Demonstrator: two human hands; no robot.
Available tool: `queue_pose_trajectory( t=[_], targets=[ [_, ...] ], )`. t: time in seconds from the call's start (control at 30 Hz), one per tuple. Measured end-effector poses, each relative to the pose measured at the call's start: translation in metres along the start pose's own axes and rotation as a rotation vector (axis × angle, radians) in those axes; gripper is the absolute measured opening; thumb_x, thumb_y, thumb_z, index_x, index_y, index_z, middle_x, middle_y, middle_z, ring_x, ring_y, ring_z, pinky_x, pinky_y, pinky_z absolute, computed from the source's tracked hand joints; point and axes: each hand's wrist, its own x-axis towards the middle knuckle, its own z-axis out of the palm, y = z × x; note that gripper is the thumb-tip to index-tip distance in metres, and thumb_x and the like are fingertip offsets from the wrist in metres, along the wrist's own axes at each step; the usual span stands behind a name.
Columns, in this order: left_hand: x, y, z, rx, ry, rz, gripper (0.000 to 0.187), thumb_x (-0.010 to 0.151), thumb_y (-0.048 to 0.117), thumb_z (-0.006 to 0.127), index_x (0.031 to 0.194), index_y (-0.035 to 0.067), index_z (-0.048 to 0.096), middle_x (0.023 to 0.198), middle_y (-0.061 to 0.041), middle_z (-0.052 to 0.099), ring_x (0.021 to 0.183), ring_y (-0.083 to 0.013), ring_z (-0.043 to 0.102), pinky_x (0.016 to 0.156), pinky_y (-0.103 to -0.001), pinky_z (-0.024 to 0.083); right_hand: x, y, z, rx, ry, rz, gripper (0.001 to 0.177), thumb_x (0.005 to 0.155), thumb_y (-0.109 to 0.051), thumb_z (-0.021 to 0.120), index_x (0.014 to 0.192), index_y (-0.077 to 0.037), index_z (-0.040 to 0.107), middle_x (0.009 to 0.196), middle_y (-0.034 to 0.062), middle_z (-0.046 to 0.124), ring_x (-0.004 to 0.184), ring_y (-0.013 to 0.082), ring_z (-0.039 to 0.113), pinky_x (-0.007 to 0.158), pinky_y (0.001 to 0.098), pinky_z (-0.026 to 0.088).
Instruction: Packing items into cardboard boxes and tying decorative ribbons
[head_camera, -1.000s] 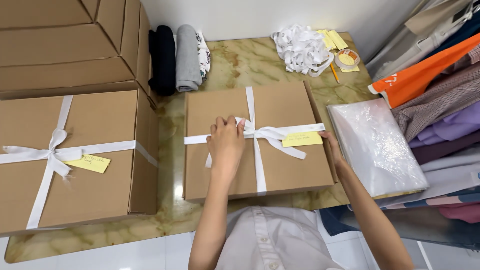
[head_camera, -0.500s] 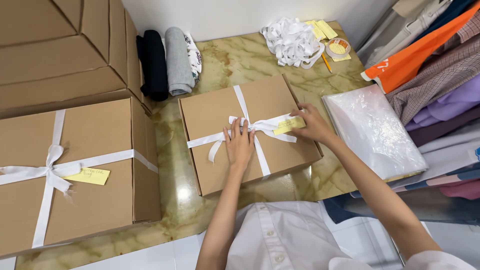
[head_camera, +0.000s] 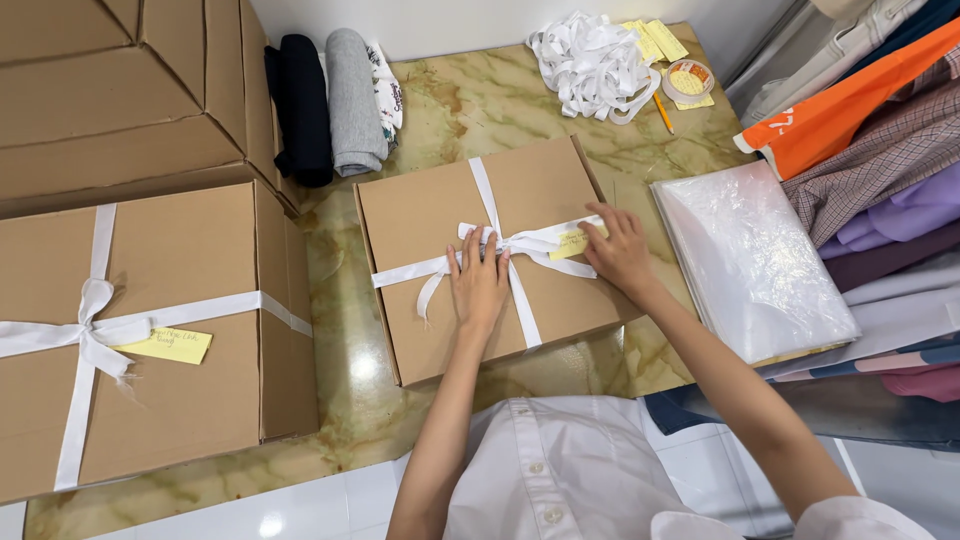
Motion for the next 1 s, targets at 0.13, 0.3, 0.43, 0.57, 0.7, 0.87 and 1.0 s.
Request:
queue_pose_trajectory(
  t=[0.13,0.3,0.43,0.57,0.7,0.87,1.0],
  targets=[
    [0.001,-0.002,0.004,-0.018,0.022,0.001,0.046,0.110,0.040,0.039,0.144,0.012,0.052,0.156,-0.011,0.039,0.151,-0.0255,0.033,0.124,-0.055,0.009,0.000,-0.016,-0.020,0.228,-0.081,0.314,0.041,0.073,-0.018,0.071,0.114,-0.018,0.064,0.137,0.0070,0.053,0.126,0.0303,0.054,0.098,0.0437,0.042],
    [0.000,0.000,0.001,-0.020,0.040,0.004,0.045,0.110,0.038,0.040,0.142,0.011,0.054,0.155,-0.011,0.041,0.150,-0.0258,0.034,0.124,-0.056,0.011,-0.005,-0.035,-0.031,0.340,-0.128,0.458,0.038,0.067,-0.012,0.068,0.104,-0.013,0.061,0.144,0.0086,0.046,0.134,0.0349,0.044,0.101,0.0460,0.036],
    [-0.001,0.001,0.003,-0.009,0.043,0.005,0.044,0.109,0.039,0.041,0.142,0.012,0.054,0.155,-0.010,0.041,0.149,-0.0259,0.035,0.124,-0.056,0.013,-0.007,-0.037,-0.035,0.292,-0.090,0.493,0.020,0.071,-0.008,0.068,0.090,-0.015,0.064,0.144,0.0056,0.047,0.134,0.0327,0.044,0.100,0.0436,0.036],
    [0.000,0.006,0.014,0.089,0.230,0.313,0.037,0.102,0.035,0.057,0.133,0.016,0.061,0.144,-0.012,0.050,0.145,-0.0275,0.040,0.120,-0.063,0.020,-0.007,-0.036,-0.027,0.142,-0.065,0.465,0.023,0.075,-0.013,0.070,0.095,-0.024,0.072,0.147,0.0046,0.048,0.134,0.0303,0.046,0.100,0.0422,0.036],
    [0.006,0.032,0.040,0.060,0.214,0.657,0.030,0.099,0.038,0.060,0.119,0.018,0.069,0.151,-0.007,0.050,0.149,-0.0235,0.037,0.123,-0.062,0.019,-0.007,-0.040,-0.027,0.095,-0.060,0.426,0.026,0.077,-0.007,0.070,0.093,-0.025,0.080,0.149,0.0073,0.053,0.134,0.0312,0.050,0.099,0.0421,0.037],
    [0.009,0.044,0.043,0.094,0.280,0.502,0.024,0.099,0.028,0.060,0.102,0.010,0.075,0.146,-0.010,0.056,0.147,-0.0257,0.040,0.122,-0.057,0.023,-0.011,-0.038,-0.024,0.123,-0.083,0.450,0.031,0.081,-0.002,0.068,0.094,-0.027,0.082,0.146,0.0068,0.054,0.132,0.0319,0.051,0.100,0.0434,0.039],
    [0.007,0.043,0.038,0.096,0.402,0.488,0.020,0.095,0.021,0.062,0.092,0.009,0.077,0.141,-0.010,0.060,0.142,-0.0273,0.047,0.118,-0.057,0.029,-0.012,-0.037,-0.026,0.163,-0.079,0.410,0.038,0.085,0.001,0.060,0.094,-0.029,0.080,0.143,0.0046,0.055,0.130,0.0308,0.052,0.096,0.0415,0.040]
  ],
)
